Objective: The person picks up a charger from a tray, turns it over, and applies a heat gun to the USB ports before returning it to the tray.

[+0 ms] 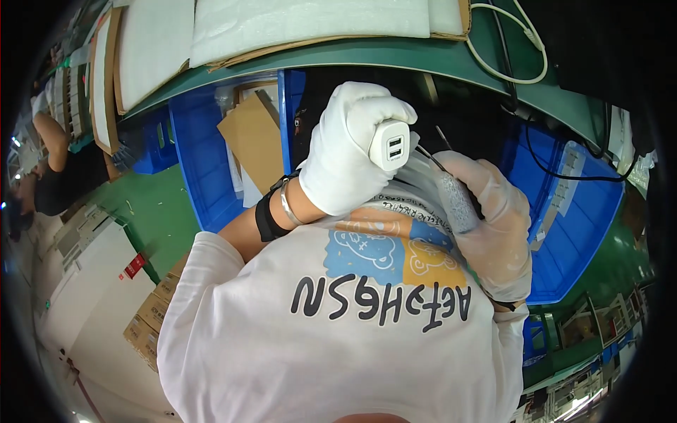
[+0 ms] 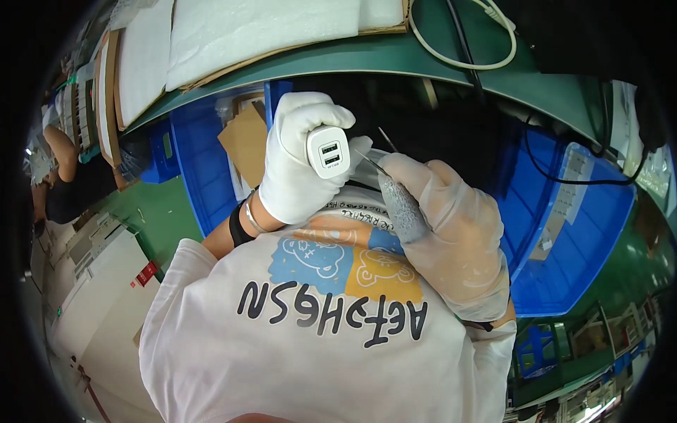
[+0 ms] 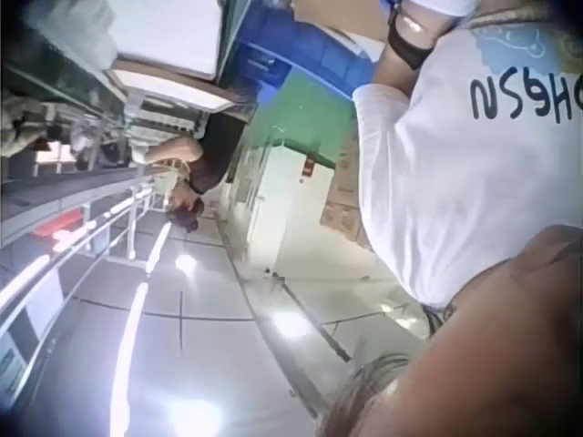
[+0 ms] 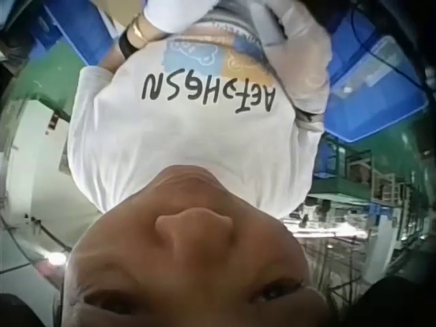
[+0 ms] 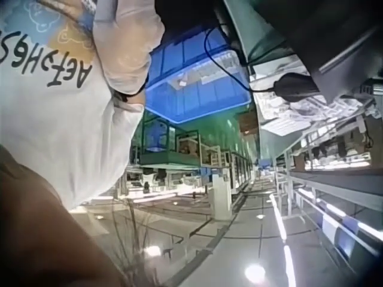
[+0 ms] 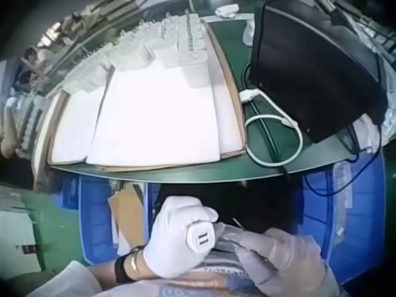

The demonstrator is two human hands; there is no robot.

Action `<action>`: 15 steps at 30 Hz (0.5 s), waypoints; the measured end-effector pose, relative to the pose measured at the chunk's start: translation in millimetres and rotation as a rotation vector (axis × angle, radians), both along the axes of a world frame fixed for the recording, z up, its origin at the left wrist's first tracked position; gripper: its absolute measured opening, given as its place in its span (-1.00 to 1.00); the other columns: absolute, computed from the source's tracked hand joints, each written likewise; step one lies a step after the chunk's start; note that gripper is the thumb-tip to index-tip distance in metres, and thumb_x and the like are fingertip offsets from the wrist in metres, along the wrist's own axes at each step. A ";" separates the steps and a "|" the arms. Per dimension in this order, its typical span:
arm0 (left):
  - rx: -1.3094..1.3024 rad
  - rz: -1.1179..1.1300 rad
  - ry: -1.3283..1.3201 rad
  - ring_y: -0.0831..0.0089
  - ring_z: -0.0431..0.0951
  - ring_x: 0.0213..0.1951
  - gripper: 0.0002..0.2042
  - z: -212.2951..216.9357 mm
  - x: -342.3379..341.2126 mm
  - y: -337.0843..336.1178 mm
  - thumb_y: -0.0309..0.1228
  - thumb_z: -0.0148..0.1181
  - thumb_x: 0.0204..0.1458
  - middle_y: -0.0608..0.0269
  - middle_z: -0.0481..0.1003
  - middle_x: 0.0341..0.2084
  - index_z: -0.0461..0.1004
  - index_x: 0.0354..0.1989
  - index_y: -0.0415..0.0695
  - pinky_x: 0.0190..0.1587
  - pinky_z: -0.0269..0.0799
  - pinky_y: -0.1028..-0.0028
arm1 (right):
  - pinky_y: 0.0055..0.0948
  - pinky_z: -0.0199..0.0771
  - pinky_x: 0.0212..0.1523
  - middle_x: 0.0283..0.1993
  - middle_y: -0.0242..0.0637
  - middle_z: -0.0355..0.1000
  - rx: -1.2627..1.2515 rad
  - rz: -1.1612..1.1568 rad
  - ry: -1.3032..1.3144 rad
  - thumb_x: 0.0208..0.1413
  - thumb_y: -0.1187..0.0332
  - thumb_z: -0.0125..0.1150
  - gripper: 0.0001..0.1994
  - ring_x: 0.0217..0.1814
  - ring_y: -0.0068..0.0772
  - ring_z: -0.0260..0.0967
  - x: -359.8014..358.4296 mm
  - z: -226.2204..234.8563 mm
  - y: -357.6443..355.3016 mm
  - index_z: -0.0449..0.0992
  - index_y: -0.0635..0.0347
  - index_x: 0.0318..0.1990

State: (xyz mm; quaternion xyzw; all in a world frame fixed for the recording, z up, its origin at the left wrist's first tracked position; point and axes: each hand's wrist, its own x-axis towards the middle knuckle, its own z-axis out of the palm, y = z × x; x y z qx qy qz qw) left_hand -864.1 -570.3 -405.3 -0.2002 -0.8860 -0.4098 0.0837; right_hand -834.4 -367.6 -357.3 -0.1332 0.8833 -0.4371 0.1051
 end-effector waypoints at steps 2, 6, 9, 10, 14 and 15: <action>0.003 0.001 0.014 0.29 0.42 -0.26 -0.50 -1.4 0.4 -1.8 -0.63 0.45 -0.33 0.23 0.37 -0.26 0.33 -0.19 -0.05 -0.24 0.42 0.43 | -0.50 0.42 -0.32 -0.32 -0.22 0.49 -0.020 -0.001 -0.011 -0.10 0.64 0.28 -0.64 -0.37 -0.31 0.45 -0.3 0.1 -1.6 0.51 0.19 -0.07; 0.192 -0.010 -0.066 0.39 0.42 -0.24 -0.50 -3.4 -2.1 -1.8 -0.67 0.41 -0.28 0.26 0.36 -0.24 0.31 -0.17 -0.04 -0.24 0.42 0.45 | -0.49 0.41 -0.39 -0.31 -0.26 0.50 -0.082 -0.050 0.054 -0.02 0.60 0.25 -0.69 -0.41 -0.38 0.45 -9.8 6.9 -5.2 0.50 0.21 -0.07; 0.512 0.031 -0.306 0.30 0.47 -0.25 -0.53 -4.4 -0.5 0.5 -0.61 0.40 -0.26 0.22 0.39 -0.27 0.35 -0.14 -0.02 -0.22 0.43 0.43 | -0.48 0.37 -0.56 -0.33 -0.28 0.50 -0.149 -0.136 0.220 0.04 0.53 0.25 -0.74 -0.53 -0.41 0.43 -19.3 13.3 -8.9 0.50 0.19 -0.07; 0.518 0.030 -0.286 0.30 0.47 -0.25 -0.53 -2.9 -1.5 0.5 -0.61 0.40 -0.26 0.22 0.39 -0.27 0.35 -0.14 -0.02 -0.22 0.43 0.43 | -0.53 0.34 -0.58 -0.33 -0.31 0.50 -0.230 -0.250 0.147 0.05 0.54 0.24 -0.74 -0.54 -0.49 0.40 -18.3 17.5 -8.5 0.50 0.22 -0.07; 0.634 -0.036 -0.402 0.45 0.46 -0.28 -0.54 14.6 -5.1 3.8 -0.60 0.38 -0.21 0.27 0.41 -0.29 0.32 -0.11 -0.04 -0.21 0.42 0.50 | -0.68 0.20 -0.60 -0.38 -0.39 0.47 -0.455 -0.540 0.001 0.10 0.55 0.18 -0.73 -0.58 -0.69 0.28 -6.8 29.1 2.9 0.47 0.31 -0.02; 0.697 -0.020 -0.525 0.51 0.45 -0.29 -0.55 24.1 -2.6 2.9 -0.60 0.37 -0.18 0.30 0.41 -0.30 0.33 -0.10 -0.06 -0.21 0.41 0.52 | -0.72 0.14 -0.60 -0.43 -0.42 0.44 -0.537 -0.604 -0.020 0.12 0.55 0.14 -0.72 -0.59 -0.73 0.21 -2.3 28.8 10.6 0.46 0.32 0.02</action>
